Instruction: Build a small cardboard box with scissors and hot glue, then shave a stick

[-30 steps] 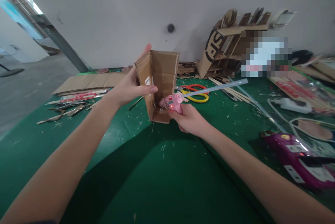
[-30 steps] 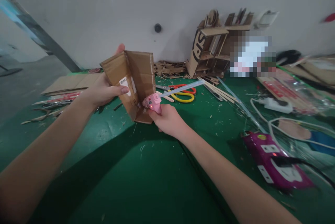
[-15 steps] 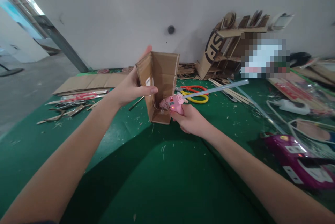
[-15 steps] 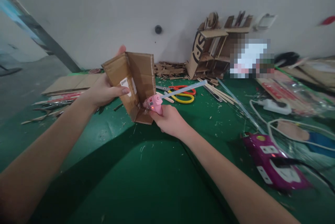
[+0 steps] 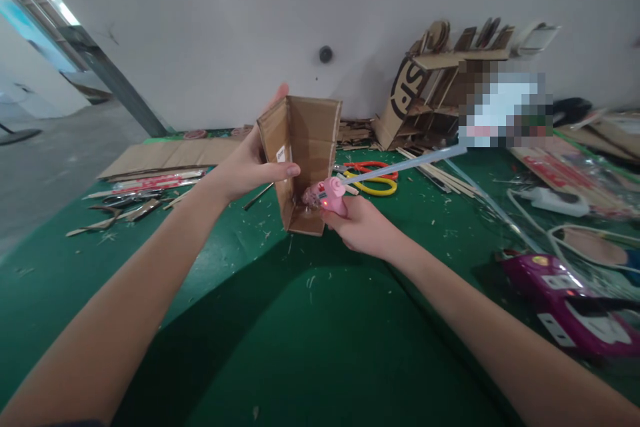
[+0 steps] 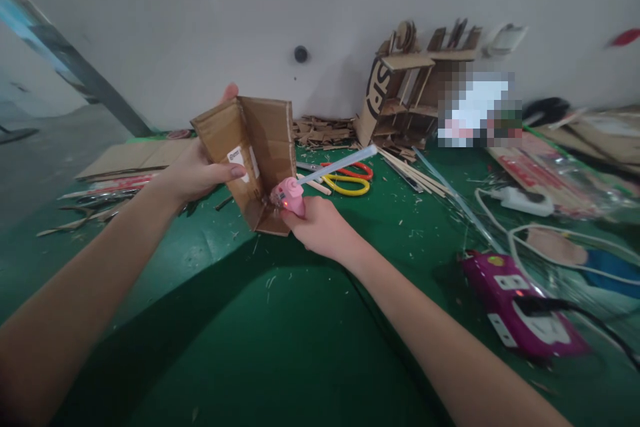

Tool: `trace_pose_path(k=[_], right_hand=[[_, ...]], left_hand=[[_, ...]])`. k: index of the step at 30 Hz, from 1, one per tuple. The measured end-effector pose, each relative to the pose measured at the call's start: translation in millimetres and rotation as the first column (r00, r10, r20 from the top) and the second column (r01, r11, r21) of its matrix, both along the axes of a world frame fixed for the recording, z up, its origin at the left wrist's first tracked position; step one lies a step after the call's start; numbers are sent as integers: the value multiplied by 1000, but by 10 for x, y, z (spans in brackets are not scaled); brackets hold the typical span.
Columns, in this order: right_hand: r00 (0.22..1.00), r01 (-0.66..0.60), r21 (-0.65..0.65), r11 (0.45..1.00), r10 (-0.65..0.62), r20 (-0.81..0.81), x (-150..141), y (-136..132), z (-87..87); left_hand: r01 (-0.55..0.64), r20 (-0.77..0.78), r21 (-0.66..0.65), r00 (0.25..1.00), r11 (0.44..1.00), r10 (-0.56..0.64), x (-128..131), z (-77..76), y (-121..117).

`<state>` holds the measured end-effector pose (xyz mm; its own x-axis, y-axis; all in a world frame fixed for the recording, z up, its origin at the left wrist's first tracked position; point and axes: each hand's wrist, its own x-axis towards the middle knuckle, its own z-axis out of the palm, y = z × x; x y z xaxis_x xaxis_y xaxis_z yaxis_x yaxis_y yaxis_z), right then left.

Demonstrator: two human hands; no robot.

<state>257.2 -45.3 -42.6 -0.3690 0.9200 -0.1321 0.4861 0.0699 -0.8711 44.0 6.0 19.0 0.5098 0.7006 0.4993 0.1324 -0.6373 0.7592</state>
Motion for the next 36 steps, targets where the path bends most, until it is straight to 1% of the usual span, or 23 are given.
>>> trace_pose_path(k=[3,5,9,11,13,16,18,21,23,25,28,30,32,34,36], right_hand=[[999,7,36,999,-8,33,-71,21,-8],[999,-6,27,1000,5,44,-116,17,13],[999,-32,-101,994,34,13,-102,-39,85],[998,-69,-124,990,69,3,-52,-59,98],[998,-61,-71,996,61,4,-8,-49,78],[1000,12,42,999,-11,-14,-2,13,4],[1000,20,60,998,-20,-11,-37,54,-40],[999,-13,33,999,12,33,-97,69,-48],[999,-37,-3,999,37,30,-110,42,-10],[998,-60,-65,996,61,13,-93,-1,48],[995,-97,-138,986,100,15,-37,-58,125],[994,-103,-150,983,106,10,-1,-69,138],[997,-71,-113,991,72,5,18,-53,111],[999,-27,-41,999,28,19,12,-19,56],[999,-23,8,1000,22,42,-17,18,-4]], left_hand=[[2,-17,-3,1000,1000,-2,-9,-15,18],[7,-24,3,1000,1000,-7,-13,-21,26],[12,-23,-1,1000,1000,-12,-11,-16,23],[20,-5,-9,1000,1000,-20,-6,-5,14],[8,-3,0,1000,1000,-8,0,7,6],[-25,-26,17,999,1000,26,3,13,3],[-11,-22,24,1000,1000,11,0,6,10],[17,-17,41,1000,999,-16,-7,-9,21],[40,-25,42,999,998,-38,-8,-15,24],[54,-22,37,998,998,-54,-5,-16,25],[36,-1,34,999,999,-36,-6,-16,25],[26,-5,34,1000,999,-26,-11,-16,25],[21,-19,37,1000,999,-20,-18,-15,24],[14,-33,46,999,999,-13,-22,-12,22],[12,-38,48,999,999,-10,-23,-9,21]])
